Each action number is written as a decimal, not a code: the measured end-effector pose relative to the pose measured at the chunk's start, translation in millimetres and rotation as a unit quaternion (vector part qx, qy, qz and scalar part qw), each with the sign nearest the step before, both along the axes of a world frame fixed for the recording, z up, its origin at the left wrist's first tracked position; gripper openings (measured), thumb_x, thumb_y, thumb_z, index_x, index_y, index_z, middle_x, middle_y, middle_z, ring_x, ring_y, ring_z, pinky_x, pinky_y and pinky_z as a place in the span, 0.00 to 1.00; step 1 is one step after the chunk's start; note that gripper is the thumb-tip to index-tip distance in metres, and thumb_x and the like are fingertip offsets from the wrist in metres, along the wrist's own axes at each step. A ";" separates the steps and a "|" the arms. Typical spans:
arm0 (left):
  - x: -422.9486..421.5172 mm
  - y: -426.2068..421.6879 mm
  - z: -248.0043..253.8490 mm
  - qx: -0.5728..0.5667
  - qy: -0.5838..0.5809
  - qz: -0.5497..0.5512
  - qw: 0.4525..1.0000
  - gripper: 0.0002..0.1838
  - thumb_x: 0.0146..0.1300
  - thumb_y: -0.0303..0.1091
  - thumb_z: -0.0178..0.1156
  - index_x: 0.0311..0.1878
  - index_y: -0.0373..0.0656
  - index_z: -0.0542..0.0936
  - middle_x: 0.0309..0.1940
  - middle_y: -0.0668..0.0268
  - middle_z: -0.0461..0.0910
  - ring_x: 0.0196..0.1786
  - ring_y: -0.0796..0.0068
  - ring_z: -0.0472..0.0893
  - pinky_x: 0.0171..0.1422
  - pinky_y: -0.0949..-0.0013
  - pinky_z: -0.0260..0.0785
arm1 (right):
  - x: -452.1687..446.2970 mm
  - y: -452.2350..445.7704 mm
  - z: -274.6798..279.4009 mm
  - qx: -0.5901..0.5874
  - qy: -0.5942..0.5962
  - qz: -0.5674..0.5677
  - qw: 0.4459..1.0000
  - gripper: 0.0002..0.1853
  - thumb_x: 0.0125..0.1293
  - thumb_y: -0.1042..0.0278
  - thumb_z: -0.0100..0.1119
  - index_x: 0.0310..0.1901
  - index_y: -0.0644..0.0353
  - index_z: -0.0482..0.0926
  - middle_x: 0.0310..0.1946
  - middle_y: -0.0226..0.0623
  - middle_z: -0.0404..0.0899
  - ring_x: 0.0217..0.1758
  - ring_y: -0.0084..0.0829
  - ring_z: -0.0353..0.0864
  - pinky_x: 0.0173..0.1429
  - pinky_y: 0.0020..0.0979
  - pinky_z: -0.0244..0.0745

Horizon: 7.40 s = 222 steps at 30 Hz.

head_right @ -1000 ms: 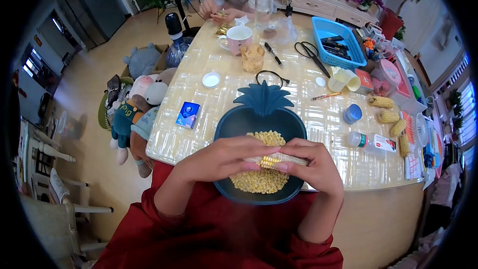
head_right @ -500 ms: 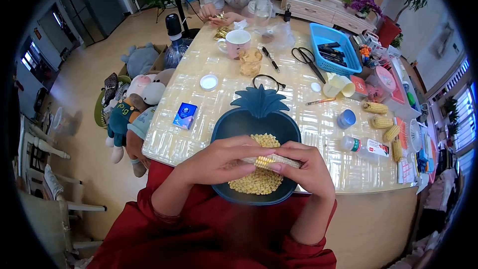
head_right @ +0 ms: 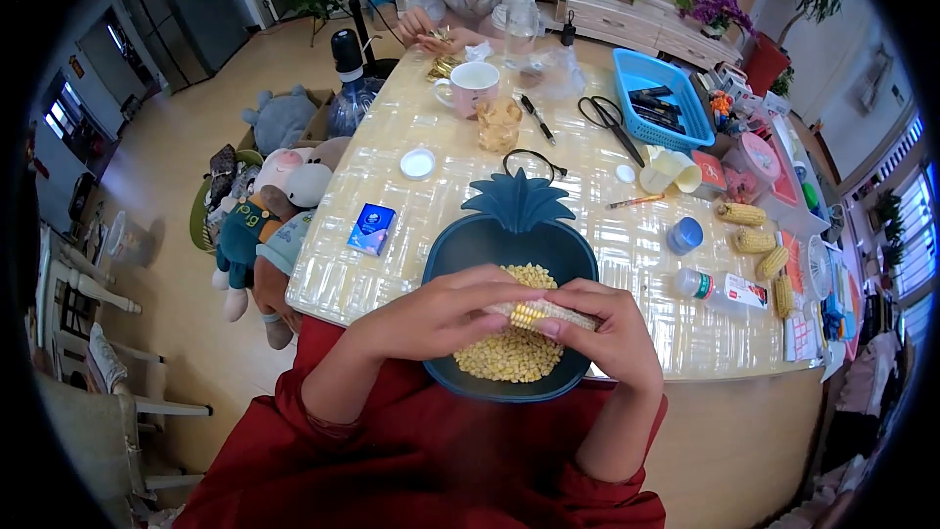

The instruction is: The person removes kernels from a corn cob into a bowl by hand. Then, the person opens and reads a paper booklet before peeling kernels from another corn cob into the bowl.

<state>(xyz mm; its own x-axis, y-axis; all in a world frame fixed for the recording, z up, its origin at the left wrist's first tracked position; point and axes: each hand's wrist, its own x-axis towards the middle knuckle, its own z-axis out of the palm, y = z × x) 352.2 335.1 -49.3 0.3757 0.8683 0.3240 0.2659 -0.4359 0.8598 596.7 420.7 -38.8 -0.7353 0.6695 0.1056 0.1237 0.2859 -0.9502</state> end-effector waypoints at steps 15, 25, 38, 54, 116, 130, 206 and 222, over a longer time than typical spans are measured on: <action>-3.1 2.4 -1.6 -0.028 -0.027 0.005 0.999 0.20 0.75 0.30 0.58 0.68 0.41 0.78 0.53 0.55 0.80 0.55 0.59 0.80 0.61 0.63 0.71 | -6.4 -2.8 3.6 0.000 -0.010 -0.008 1.000 0.17 0.62 0.69 0.74 0.51 0.66 0.87 0.35 0.35 0.83 0.38 0.24 0.79 0.43 0.26 0.73; -3.0 1.4 1.9 -0.044 -0.025 0.019 0.999 0.20 0.75 0.28 0.55 0.68 0.41 0.78 0.55 0.54 0.80 0.57 0.59 0.81 0.63 0.63 0.71 | -4.5 0.6 0.1 -0.016 -0.003 -0.006 1.000 0.18 0.61 0.70 0.75 0.51 0.66 0.87 0.37 0.35 0.83 0.39 0.24 0.80 0.44 0.25 0.74; -2.8 3.5 3.7 -0.046 -0.044 0.125 0.990 0.18 0.75 0.34 0.59 0.63 0.40 0.81 0.50 0.58 0.85 0.53 0.67 0.83 0.59 0.66 0.74 | 9.1 9.0 -7.4 -0.178 0.052 -0.009 0.983 0.18 0.72 0.72 0.62 0.60 0.69 0.80 0.44 0.42 0.85 0.36 0.24 0.84 0.28 0.21 0.79; 3.8 2.1 5.9 -0.034 -0.025 0.111 0.993 0.18 0.77 0.35 0.57 0.64 0.38 0.80 0.54 0.56 0.80 0.57 0.62 0.81 0.63 0.64 0.72 | 6.1 9.0 -12.3 -0.145 0.114 -0.021 0.983 0.18 0.71 0.72 0.66 0.58 0.72 0.81 0.49 0.46 0.85 0.41 0.30 0.87 0.47 0.30 0.85; 5.8 1.0 3.3 -0.018 0.042 0.066 0.997 0.24 0.73 0.31 0.56 0.72 0.44 0.74 0.59 0.53 0.77 0.61 0.54 0.78 0.66 0.60 0.70 | 6.6 10.9 -11.2 -0.166 0.107 -0.054 0.979 0.14 0.69 0.74 0.65 0.53 0.74 0.85 0.47 0.49 0.85 0.36 0.28 0.84 0.36 0.26 0.80; 2.5 3.8 -1.8 -0.001 0.050 0.030 0.998 0.26 0.77 0.35 0.54 0.76 0.45 0.68 0.61 0.51 0.75 0.62 0.50 0.77 0.68 0.59 0.68 | 9.1 13.7 -14.2 -0.190 0.116 -0.051 0.974 0.15 0.70 0.73 0.63 0.53 0.73 0.84 0.45 0.46 0.85 0.36 0.27 0.84 0.36 0.26 0.80; 8.0 -0.7 0.9 0.026 0.044 0.068 0.996 0.24 0.70 0.34 0.66 0.68 0.40 0.77 0.53 0.55 0.81 0.53 0.56 0.83 0.58 0.63 0.74 | 11.2 10.2 -7.4 -0.173 0.072 0.023 0.982 0.19 0.68 0.72 0.69 0.59 0.67 0.82 0.45 0.39 0.87 0.41 0.23 0.85 0.47 0.27 0.82; 8.2 -1.5 0.3 0.004 0.033 0.084 0.996 0.23 0.70 0.31 0.66 0.66 0.41 0.79 0.52 0.57 0.82 0.53 0.60 0.83 0.58 0.65 0.74 | 9.4 4.8 -2.5 -0.152 0.071 0.021 0.986 0.20 0.68 0.73 0.68 0.60 0.67 0.82 0.50 0.40 0.85 0.40 0.24 0.85 0.45 0.26 0.82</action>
<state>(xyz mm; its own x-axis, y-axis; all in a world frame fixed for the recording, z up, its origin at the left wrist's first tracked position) 360.4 333.6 -48.9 0.2468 0.9177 0.3115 0.3907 -0.3883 0.8346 606.2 425.6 -41.3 -0.7557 0.6548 0.0085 -0.0226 -0.0131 -0.9997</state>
